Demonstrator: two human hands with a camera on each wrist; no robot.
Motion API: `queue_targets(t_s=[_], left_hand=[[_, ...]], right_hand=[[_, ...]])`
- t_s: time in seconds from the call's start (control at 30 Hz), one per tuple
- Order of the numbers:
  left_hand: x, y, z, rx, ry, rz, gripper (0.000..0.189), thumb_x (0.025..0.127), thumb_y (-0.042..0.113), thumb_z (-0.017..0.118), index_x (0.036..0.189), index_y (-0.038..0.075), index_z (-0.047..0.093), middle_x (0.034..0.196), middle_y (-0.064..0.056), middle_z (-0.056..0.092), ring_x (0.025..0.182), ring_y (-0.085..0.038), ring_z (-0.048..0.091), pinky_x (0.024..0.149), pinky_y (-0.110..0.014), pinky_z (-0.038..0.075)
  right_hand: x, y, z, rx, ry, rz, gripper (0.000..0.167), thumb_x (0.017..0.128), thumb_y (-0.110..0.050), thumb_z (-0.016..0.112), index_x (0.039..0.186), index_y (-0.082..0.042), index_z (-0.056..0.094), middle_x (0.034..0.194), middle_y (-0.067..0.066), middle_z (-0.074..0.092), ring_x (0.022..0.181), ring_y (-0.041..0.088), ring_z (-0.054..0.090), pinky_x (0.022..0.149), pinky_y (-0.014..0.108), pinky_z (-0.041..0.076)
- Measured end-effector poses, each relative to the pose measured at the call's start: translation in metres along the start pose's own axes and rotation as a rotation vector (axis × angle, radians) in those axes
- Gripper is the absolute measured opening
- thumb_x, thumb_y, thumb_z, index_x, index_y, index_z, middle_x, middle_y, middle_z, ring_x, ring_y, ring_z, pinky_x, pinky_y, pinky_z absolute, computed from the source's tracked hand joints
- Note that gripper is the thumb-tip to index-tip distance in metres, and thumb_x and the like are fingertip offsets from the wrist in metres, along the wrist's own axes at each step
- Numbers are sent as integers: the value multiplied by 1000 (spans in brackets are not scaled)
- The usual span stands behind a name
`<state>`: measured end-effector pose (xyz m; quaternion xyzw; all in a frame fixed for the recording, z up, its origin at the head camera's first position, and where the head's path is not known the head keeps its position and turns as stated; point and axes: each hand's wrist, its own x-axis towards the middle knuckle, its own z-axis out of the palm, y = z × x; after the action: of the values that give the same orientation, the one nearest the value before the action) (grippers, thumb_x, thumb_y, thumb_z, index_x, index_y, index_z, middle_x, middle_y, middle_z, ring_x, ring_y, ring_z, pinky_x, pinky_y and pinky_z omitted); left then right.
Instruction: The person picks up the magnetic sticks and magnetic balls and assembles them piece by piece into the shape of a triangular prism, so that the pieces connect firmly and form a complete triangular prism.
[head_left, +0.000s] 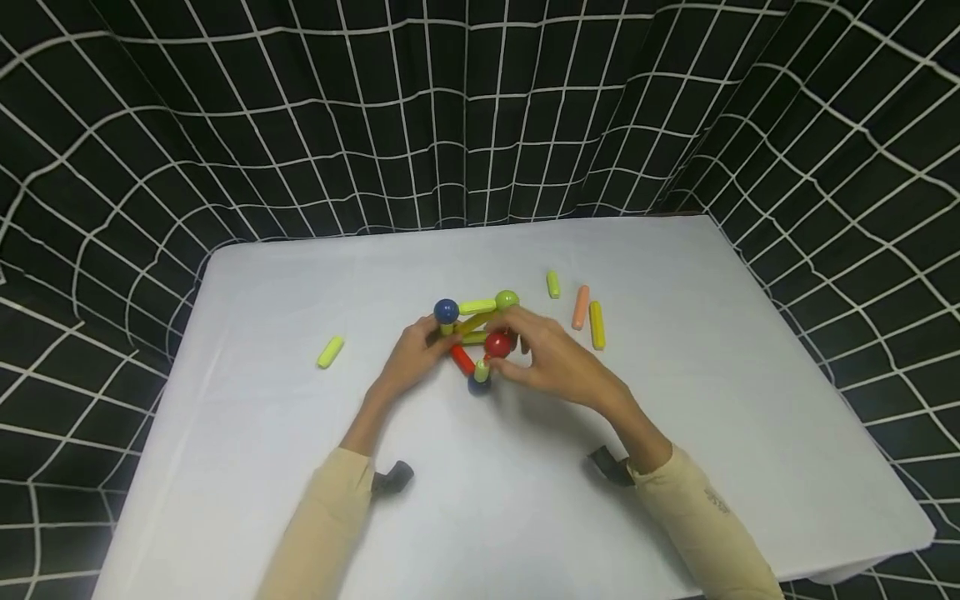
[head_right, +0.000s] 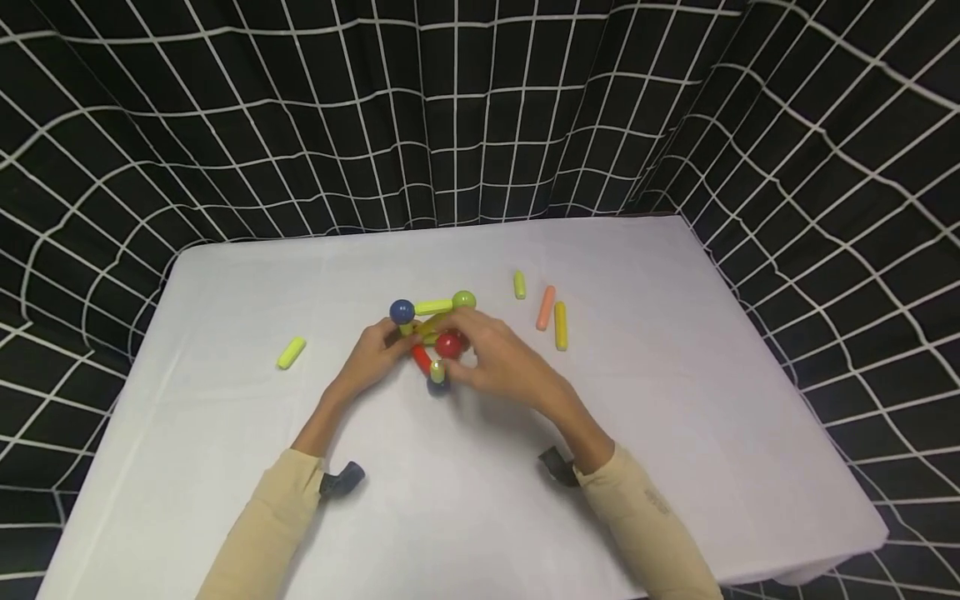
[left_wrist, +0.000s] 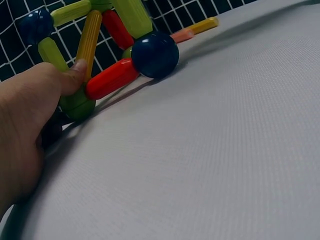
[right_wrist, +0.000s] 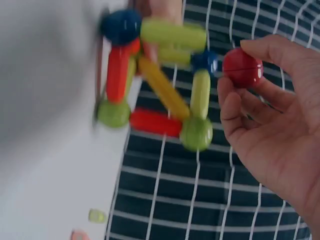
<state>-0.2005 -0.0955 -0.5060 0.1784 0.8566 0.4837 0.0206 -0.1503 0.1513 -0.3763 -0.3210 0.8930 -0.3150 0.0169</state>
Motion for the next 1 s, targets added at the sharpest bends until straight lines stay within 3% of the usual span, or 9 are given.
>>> queue_targets(t_s=[0.13,0.4,0.53,0.63,0.7,0.83,0.93,1.0], left_hand=[[1,-2,1,0,0,2,35,103,31,66,131,12,67,131,-13,71,130,-34,63,116,-55,45],[-2,-3,2,4,0,-4,35,103,34,66,131,14,67,130,-12,71,129,-34,64,115,-56,46],[-2,-2,1,12,-7,-13,36,103,36,65,132,14,66,129,-13,71,126,-33,64,114,-56,47],[-2,-1,0,18,-9,-20,37,103,36,64,132,14,66,127,-13,71,124,-32,65,112,-54,49],[-2,-1,0,16,-8,-24,37,103,36,65,132,14,66,126,-13,71,122,-32,65,111,-54,49],[-2,-3,-1,14,-10,-33,37,103,37,65,133,14,65,128,-12,70,125,-31,65,112,-53,48],[-2,-4,1,8,-12,-38,38,103,38,65,133,15,65,129,-12,70,126,-31,64,113,-54,48],[-1,-4,3,2,-17,-31,38,103,38,64,133,15,65,129,-11,70,126,-31,64,113,-54,48]], right_hand=[[2,-7,11,20,-119,-35,41,90,-9,76,130,-6,66,123,5,68,104,16,66,90,38,62],[1,-4,8,46,-215,-9,57,92,-10,76,144,-9,55,130,7,68,115,20,68,97,43,60],[0,5,-8,116,-223,0,63,92,-10,75,149,-13,48,128,7,67,109,21,66,89,44,60],[5,21,-26,141,-169,33,54,95,-7,71,145,-10,52,123,11,68,107,25,67,86,44,58],[14,38,-35,115,-111,99,45,98,-5,66,141,-7,55,120,16,69,108,29,68,87,44,58],[39,82,-38,-41,-30,327,41,104,-10,57,144,-3,51,123,23,65,108,36,67,84,44,60],[51,112,-29,-163,-65,465,39,107,-12,53,144,0,52,127,26,61,101,37,65,78,44,61],[52,125,-22,-228,-107,500,36,105,-6,54,141,0,56,127,24,60,99,35,63,72,41,59]])
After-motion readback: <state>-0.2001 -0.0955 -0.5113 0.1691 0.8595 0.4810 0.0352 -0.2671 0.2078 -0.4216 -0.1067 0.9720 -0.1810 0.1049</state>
